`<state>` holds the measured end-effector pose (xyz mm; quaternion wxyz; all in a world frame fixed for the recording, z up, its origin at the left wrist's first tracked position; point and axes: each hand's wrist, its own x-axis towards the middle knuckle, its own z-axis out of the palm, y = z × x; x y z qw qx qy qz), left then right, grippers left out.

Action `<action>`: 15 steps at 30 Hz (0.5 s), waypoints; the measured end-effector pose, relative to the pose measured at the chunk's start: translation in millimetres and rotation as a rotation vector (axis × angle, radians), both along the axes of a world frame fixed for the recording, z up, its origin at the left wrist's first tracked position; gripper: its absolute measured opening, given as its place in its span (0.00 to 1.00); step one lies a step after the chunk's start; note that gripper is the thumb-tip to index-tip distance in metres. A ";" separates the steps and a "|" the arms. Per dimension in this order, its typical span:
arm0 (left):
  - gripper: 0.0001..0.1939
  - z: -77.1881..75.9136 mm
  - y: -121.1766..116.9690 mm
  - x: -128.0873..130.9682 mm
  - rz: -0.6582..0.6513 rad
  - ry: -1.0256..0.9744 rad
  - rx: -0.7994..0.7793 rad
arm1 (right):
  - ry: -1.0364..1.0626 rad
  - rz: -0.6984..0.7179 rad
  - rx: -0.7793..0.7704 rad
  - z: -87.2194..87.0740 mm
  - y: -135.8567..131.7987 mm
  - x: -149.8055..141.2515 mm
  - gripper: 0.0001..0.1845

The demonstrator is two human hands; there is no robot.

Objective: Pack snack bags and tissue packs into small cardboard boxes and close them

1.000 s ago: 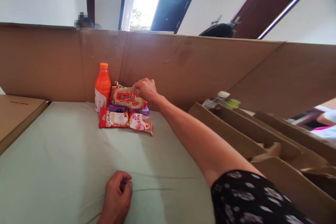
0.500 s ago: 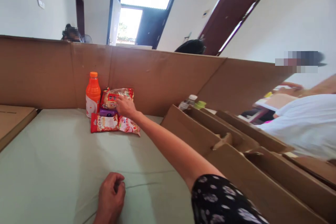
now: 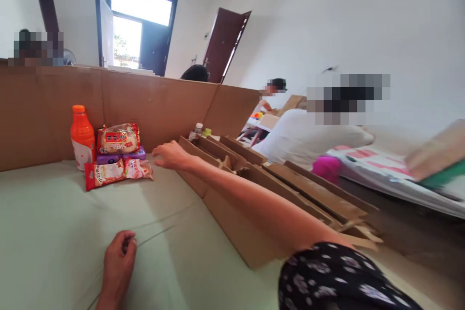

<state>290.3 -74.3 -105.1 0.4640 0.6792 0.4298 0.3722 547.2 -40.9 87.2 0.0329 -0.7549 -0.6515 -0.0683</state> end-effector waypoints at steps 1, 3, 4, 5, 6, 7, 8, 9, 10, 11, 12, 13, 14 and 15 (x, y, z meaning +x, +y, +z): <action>0.19 1.0 0.7 -0.1 -0.007 0.010 0.006 | 0.009 -0.058 0.021 5.7 -23.7 15.8 0.13; 0.19 2.4 2.6 -0.1 -0.019 0.040 0.019 | 0.027 -0.199 0.074 17.7 -74.2 52.0 0.15; 0.19 2.8 3.6 0.0 -0.020 0.056 0.026 | 0.034 -0.278 0.100 23.4 -100.8 71.2 0.16; 0.19 3.2 4.6 0.0 -0.016 0.070 0.032 | 0.042 -0.357 0.123 28.3 -127.8 90.2 0.17; 0.20 3.5 5.7 -0.1 -0.013 0.082 0.036 | 0.050 -0.431 0.139 31.7 -155.0 108.4 0.18; 0.20 3.8 6.7 -0.3 -0.010 0.092 0.037 | 0.061 -0.499 0.147 33.3 -181.7 125.1 0.18; 0.21 4.1 7.8 -0.6 -0.010 0.101 0.037 | 0.076 -0.558 0.146 32.8 -207.3 140.0 0.18; 0.21 4.3 9.0 -1.0 -0.015 0.113 0.036 | 0.093 -0.607 0.138 30.2 -230.9 152.6 0.17; 0.22 4.5 10.4 -1.6 -0.020 0.130 0.032 | 0.112 -0.646 0.125 25.6 -251.9 163.1 0.16; 0.23 4.6 11.9 -2.3 -0.023 0.150 0.028 | 0.132 -0.674 0.109 19.5 -269.6 171.4 0.16; 0.24 4.8 13.6 -3.1 -0.024 0.168 0.022 | 0.152 -0.691 0.093 12.5 -283.7 177.8 0.15; 0.25 5.2 15.4 -3.9 -0.022 0.183 0.013 | 0.170 -0.696 0.077 5.3 -294.0 182.7 0.14; 0.26 5.9 17.0 -4.8 -0.021 0.189 -0.003 | 0.185 -0.693 0.063 -1.7 -300.8 186.4 0.13; 0.27 7.2 18.3 -5.5 -0.017 0.186 -0.027 | 0.196 -0.686 0.053 -7.8 -304.6 189.3 0.12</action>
